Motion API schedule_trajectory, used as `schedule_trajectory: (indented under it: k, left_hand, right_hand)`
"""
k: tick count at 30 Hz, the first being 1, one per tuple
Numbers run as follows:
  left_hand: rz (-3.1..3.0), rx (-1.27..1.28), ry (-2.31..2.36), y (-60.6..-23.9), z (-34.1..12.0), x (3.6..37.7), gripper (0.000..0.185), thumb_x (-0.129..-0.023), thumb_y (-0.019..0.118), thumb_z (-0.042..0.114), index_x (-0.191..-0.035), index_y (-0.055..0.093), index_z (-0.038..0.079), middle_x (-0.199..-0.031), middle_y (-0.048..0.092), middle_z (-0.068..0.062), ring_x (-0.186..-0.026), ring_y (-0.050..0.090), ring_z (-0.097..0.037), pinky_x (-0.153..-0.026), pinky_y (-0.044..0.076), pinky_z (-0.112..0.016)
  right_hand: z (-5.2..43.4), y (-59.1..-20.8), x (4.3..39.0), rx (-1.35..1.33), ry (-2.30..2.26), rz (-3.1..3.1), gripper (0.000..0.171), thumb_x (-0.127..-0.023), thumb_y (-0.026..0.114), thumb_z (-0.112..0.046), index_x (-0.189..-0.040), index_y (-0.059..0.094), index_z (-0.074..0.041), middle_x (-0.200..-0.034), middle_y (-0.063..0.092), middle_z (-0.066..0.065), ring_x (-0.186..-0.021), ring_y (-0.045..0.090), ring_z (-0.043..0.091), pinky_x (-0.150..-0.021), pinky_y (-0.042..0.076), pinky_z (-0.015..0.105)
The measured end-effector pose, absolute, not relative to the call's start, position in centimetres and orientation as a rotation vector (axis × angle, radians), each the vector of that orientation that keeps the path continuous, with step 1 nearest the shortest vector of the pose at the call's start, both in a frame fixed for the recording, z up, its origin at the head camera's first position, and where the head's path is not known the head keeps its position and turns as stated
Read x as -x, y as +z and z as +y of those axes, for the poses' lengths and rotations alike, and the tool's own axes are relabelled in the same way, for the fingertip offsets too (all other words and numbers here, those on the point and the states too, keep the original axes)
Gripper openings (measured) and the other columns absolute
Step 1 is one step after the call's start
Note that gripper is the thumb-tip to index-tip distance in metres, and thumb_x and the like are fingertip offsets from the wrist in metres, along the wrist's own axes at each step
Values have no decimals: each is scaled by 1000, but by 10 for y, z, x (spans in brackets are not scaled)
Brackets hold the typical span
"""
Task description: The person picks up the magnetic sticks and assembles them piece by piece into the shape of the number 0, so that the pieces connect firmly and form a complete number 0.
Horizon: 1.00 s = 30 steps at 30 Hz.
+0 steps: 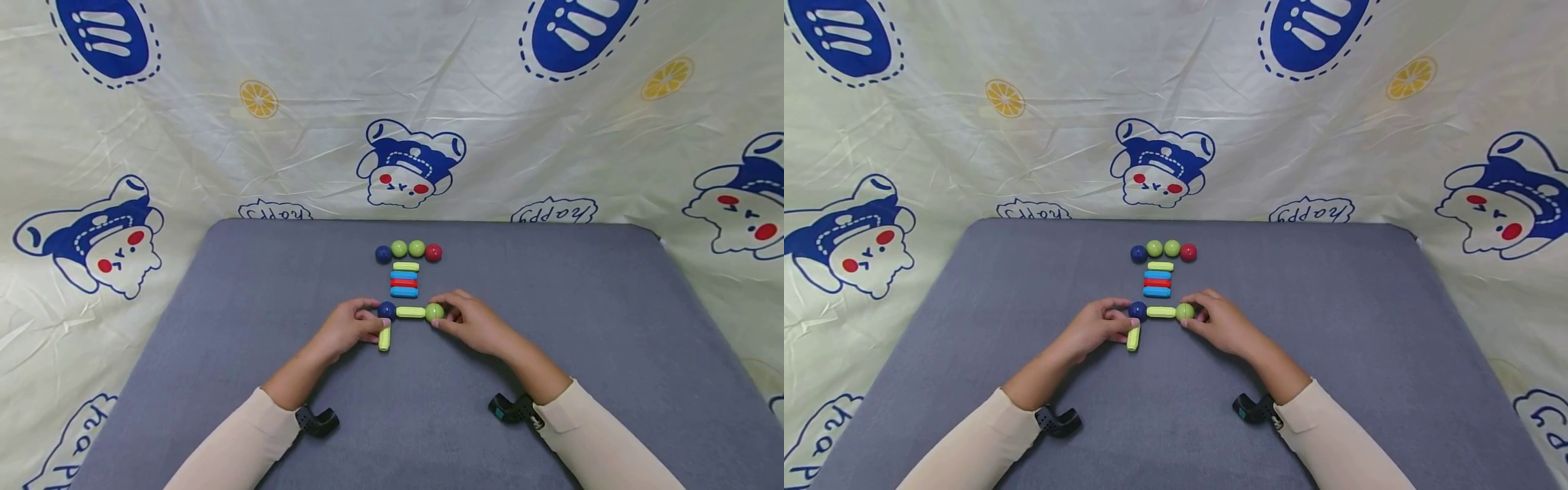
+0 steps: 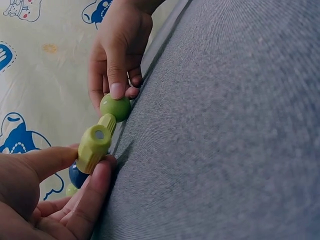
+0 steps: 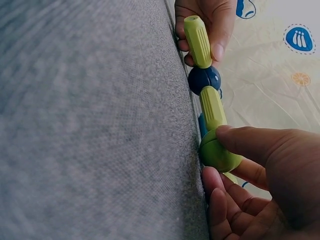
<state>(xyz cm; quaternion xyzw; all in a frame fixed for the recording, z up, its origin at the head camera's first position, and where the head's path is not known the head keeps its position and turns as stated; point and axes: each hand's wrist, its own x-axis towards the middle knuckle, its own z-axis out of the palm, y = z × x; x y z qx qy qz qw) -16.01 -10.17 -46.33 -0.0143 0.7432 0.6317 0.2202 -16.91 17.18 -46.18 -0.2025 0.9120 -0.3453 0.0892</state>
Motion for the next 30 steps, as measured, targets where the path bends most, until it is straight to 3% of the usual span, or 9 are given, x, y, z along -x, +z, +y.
schedule_trajectory:
  k: [13,19,30]
  left_hand:
    - [2133,-26,1741,-467,-98,158,54,-92,73,13,-140,54,-4,-88,66,-6,-66,64,-11,-69,61,-31]
    - [2137,-42,1757,-467,-97,157,55,-93,73,14,-144,55,5,-89,63,-6,-70,63,-12,-67,61,-30]
    - [2155,-65,1805,-473,-98,157,40,-99,65,16,-137,62,6,-109,56,-16,-69,64,-12,-65,61,-30]
  right_hand:
    - [171,-462,168,591,-1022,2718,38,-95,72,-23,-131,64,-13,-110,62,5,-88,58,12,-75,49,28]
    - [172,-463,167,601,-1051,2716,38,-95,72,-22,-131,65,-12,-108,62,6,-87,58,12,-74,49,28]
    - [173,-465,168,602,-1067,2724,38,-95,72,-23,-130,65,-13,-108,62,5,-86,58,11,-72,49,26]
